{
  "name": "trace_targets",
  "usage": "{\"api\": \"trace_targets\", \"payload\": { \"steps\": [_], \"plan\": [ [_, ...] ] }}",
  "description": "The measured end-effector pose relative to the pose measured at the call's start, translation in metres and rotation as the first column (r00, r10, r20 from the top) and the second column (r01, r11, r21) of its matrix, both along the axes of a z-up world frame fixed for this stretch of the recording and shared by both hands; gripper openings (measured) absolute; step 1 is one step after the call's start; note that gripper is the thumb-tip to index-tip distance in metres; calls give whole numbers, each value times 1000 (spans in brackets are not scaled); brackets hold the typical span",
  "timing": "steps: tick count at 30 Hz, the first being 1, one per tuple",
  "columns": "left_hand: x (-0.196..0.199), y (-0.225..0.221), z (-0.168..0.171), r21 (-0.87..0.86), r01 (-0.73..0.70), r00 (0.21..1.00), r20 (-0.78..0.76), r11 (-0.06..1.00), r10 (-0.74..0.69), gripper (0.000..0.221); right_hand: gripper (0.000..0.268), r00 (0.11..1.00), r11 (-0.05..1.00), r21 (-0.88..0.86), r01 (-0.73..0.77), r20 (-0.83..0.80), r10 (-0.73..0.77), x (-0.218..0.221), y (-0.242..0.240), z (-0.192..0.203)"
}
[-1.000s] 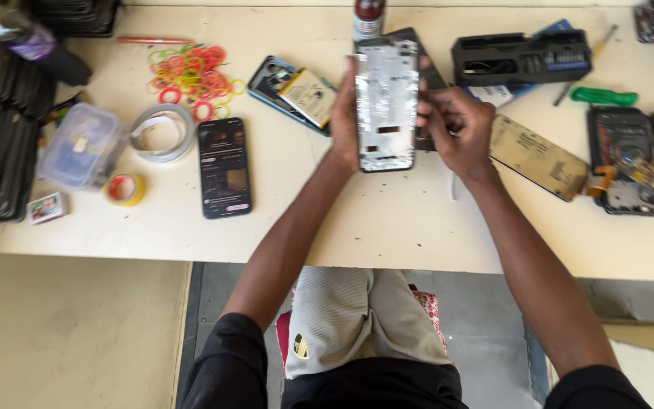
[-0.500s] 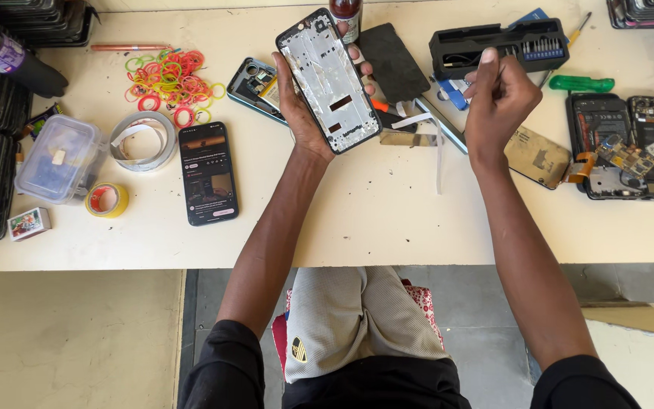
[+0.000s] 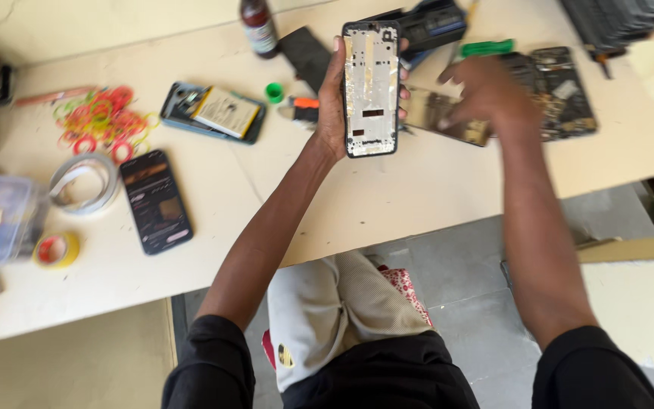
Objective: The person applies adhesive strips to the internal chassis of a mobile phone and then aligns and presses a component into place. The person handles a screen assembly, a battery, and various small internal parts.
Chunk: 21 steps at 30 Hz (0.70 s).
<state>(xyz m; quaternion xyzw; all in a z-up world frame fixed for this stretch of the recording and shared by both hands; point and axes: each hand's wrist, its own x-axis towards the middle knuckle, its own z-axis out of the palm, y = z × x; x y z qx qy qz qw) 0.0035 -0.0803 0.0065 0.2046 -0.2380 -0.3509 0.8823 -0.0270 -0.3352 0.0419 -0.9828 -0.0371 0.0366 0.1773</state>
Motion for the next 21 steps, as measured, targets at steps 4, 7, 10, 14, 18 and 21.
{"api": "trace_targets", "payload": {
  "steps": [4, 7, 10, 14, 18, 21],
  "plan": [
    [12, -32, 12, -56, 14, 995, 100, 998, -8, 91, 63, 1000, 977, -211, 20, -8, -22, -22, 14, -1],
    [12, -49, 15, -128, 31, 997, 76, 991, -21, 86, 63, 992, 984, -164, 65, -96, -82, -22, 8, 4],
    [8, -49, 17, -136, -71, 987, 131, 988, 89, 84, 69, 997, 998, -14, 59, -40, -60, -10, -3, 0],
    [7, -23, 15, -73, -118, 988, 95, 990, 124, 83, 43, 990, 997, 71, 15, -140, -5, -6, -22, -6],
    [0, 18, 14, 111, -291, 946, 179, 950, 269, 73, 36, 998, 909, 416, -26, -41, 47, -15, -31, 11],
    [-7, 34, 17, 226, -383, 918, 204, 896, 341, 70, 30, 998, 570, 822, -1, -32, 48, -20, -17, 13]
  ]
}}
